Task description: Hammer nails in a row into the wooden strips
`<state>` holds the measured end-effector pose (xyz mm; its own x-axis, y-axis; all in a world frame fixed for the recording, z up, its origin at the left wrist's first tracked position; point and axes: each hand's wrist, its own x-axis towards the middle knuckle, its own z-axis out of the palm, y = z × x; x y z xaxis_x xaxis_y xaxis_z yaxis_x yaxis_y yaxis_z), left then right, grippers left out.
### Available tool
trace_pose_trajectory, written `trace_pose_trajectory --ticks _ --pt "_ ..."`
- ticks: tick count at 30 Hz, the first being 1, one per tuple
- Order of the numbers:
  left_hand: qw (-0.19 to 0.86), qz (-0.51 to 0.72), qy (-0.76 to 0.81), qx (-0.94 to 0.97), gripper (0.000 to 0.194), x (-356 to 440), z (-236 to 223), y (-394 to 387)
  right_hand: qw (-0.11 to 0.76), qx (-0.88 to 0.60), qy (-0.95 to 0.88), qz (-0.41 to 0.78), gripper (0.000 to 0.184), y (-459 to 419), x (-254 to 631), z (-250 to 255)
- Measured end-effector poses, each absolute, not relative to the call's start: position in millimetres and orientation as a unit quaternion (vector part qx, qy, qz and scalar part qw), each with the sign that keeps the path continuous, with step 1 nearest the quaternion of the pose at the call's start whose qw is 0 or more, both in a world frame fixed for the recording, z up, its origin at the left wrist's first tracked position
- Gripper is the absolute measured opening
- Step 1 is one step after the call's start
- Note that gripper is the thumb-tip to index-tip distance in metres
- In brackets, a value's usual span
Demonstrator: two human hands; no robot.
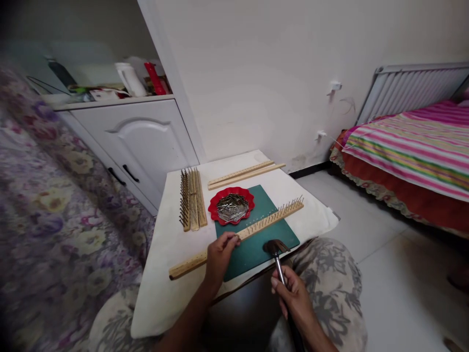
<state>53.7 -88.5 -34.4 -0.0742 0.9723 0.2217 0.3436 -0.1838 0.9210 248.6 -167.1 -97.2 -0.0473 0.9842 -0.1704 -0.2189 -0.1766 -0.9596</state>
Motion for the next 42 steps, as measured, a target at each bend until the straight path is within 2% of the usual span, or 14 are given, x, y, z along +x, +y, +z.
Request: trace_pose_trajectory --ticks 5,29,39,42 --pt "0.231 0.450 0.559 0.657 0.021 51.7 -39.3 -60.5 0.483 -0.482 -0.410 0.606 0.032 -168.0 249.4 -97.8" --pt "0.117 0.382 0.588 0.703 0.019 61.2 -51.0 -51.2 0.463 -0.468 -0.429 0.618 0.037 -172.6 252.1 -91.1" --pt "0.123 0.369 0.593 0.705 0.019 60.2 -55.0 -51.3 0.430 -0.441 -0.490 0.616 0.034 -151.5 237.9 -16.4" --pt "0.135 0.373 0.587 0.706 0.020 60.0 -54.3 -51.6 0.424 -0.432 -0.513 0.608 0.032 -133.9 226.7 -8.2"
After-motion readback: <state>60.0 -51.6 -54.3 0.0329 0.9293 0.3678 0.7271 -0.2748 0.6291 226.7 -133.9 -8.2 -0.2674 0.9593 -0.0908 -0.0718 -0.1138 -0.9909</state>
